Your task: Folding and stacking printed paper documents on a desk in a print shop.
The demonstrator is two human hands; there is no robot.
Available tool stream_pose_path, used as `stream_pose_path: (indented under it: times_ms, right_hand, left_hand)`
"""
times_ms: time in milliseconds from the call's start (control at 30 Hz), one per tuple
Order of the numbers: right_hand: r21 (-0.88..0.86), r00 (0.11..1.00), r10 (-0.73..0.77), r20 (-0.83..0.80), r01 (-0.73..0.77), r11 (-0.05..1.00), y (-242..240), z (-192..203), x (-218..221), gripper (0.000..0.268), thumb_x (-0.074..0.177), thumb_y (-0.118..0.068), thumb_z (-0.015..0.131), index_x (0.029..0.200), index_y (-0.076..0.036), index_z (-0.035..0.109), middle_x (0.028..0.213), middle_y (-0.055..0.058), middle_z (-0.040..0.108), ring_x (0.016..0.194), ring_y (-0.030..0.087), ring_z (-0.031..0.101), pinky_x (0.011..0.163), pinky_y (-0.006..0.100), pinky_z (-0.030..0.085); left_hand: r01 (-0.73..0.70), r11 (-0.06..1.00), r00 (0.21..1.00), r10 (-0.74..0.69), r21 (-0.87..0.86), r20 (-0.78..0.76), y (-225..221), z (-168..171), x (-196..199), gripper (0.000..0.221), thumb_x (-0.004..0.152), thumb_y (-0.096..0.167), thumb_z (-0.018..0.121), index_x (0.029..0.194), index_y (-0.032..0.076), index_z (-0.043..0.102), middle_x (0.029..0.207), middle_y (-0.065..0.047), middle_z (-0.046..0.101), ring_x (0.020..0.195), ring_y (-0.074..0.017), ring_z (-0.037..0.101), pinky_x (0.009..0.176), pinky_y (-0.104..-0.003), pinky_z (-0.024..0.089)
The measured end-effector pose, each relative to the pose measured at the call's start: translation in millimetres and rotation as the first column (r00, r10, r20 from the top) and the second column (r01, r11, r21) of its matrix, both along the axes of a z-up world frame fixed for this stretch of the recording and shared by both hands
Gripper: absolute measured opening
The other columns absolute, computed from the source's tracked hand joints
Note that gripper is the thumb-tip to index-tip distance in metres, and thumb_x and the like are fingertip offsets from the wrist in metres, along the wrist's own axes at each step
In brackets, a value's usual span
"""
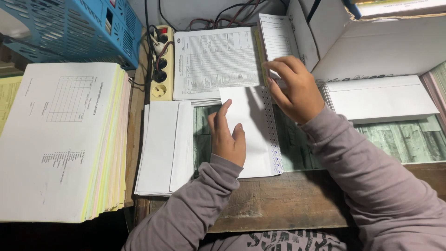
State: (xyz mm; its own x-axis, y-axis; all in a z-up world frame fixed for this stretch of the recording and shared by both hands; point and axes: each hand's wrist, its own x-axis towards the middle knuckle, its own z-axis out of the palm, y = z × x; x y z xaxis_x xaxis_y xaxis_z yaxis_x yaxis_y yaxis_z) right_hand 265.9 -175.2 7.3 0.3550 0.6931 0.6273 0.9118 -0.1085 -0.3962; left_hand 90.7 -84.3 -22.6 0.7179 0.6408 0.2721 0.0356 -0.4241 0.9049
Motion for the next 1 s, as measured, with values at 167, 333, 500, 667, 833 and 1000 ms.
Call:
stream_pose_path:
  times_ms: [167, 333, 500, 667, 833, 1000]
  right_hand:
    - [0.105, 0.934, 0.017, -0.358, 0.022, 0.994, -27.1, -11.9, -37.1, 0.035, 0.087, -0.012, 0.052, 0.119, 0.001, 0.048, 0.097, 0.017, 0.048, 0.085, 0.035, 0.057, 0.065, 0.04, 0.053]
    - [0.207, 0.661, 0.127, -0.74, 0.044, 0.977, -52.1, -62.8, -44.7, 0.033, 0.088, -0.01, 0.049, 0.116, 0.001, 0.035, 0.093, 0.009, 0.038, 0.089, 0.024, 0.049, 0.067, 0.039, 0.049]
    - [0.317, 0.263, 0.273, -0.925, 0.14, 0.938, -51.3, -69.8, -48.2, 0.033, 0.091, -0.031, 0.044, 0.068, -0.008, 0.049, 0.048, 0.008, 0.045, 0.039, 0.012, 0.045, 0.034, 0.02, 0.032]
    - [0.258, 0.255, 0.256, -0.932, -0.029, 0.966, -51.1, -26.5, -64.8, 0.042, 0.088, -0.031, 0.04, 0.092, 0.003, 0.064, 0.093, 0.016, 0.066, 0.084, 0.018, 0.063, 0.069, 0.032, 0.053]
    - [0.17, 0.617, 0.306, -0.725, -0.27, 0.948, -53.8, -7.3, -70.5, 0.038, 0.083, -0.019, 0.046, 0.111, 0.003, 0.059, 0.113, 0.023, 0.061, 0.109, 0.036, 0.055, 0.088, 0.047, 0.044]
    - [0.186, 0.704, 0.421, -0.571, -0.389, 0.902, -55.8, 2.1, -82.0, 0.046, 0.08, -0.022, 0.053, 0.119, 0.002, 0.054, 0.118, 0.024, 0.056, 0.104, 0.037, 0.058, 0.079, 0.046, 0.05]
  left_hand:
    - [0.072, 0.997, 0.965, -0.06, -0.038, 0.255, -2.7, -0.9, -2.5, 0.045, 0.088, 0.003, 0.038, 0.133, 0.003, 0.033, 0.112, -0.016, 0.041, 0.113, -0.0375, 0.041, 0.098, -0.046, 0.035]
    - [0.096, 0.993, 0.934, -0.066, -0.067, 0.352, -7.3, 3.6, -4.3, 0.042, 0.093, 0.012, 0.035, 0.133, 0.003, 0.026, 0.096, -0.01, 0.042, 0.091, -0.0255, 0.047, 0.085, -0.042, 0.041]
    - [-0.011, 0.998, 0.967, 0.028, -0.069, 0.253, -1.7, 4.8, -2.9, 0.01, 0.093, 0.015, 0.037, 0.1, 0.008, 0.04, 0.076, -0.001, 0.035, 0.07, -0.0201, 0.048, 0.065, -0.03, 0.04]
    - [-0.016, 0.997, 0.989, 0.004, 0.08, 0.149, 1.6, -1.2, 1.8, 0.024, 0.083, 0.017, 0.057, 0.1, 0.01, 0.041, 0.098, -0.007, 0.037, 0.091, -0.0305, 0.045, 0.084, -0.037, 0.037]
    - [-0.022, 0.983, 0.999, 0.014, 0.183, 0.043, -10.6, 24.4, -3.0, 0.075, 0.061, 0.03, 0.08, 0.116, 0.007, 0.035, 0.132, -0.021, 0.019, 0.117, -0.0431, 0.037, 0.099, -0.052, 0.03]
    - [-0.058, 0.949, 0.998, 0.06, 0.311, 0.005, -20.1, 35.4, -5.2, 0.091, 0.046, 0.02, 0.083, 0.124, 0.01, 0.036, 0.137, -0.022, 0.017, 0.122, -0.047, 0.033, 0.097, -0.054, 0.034]
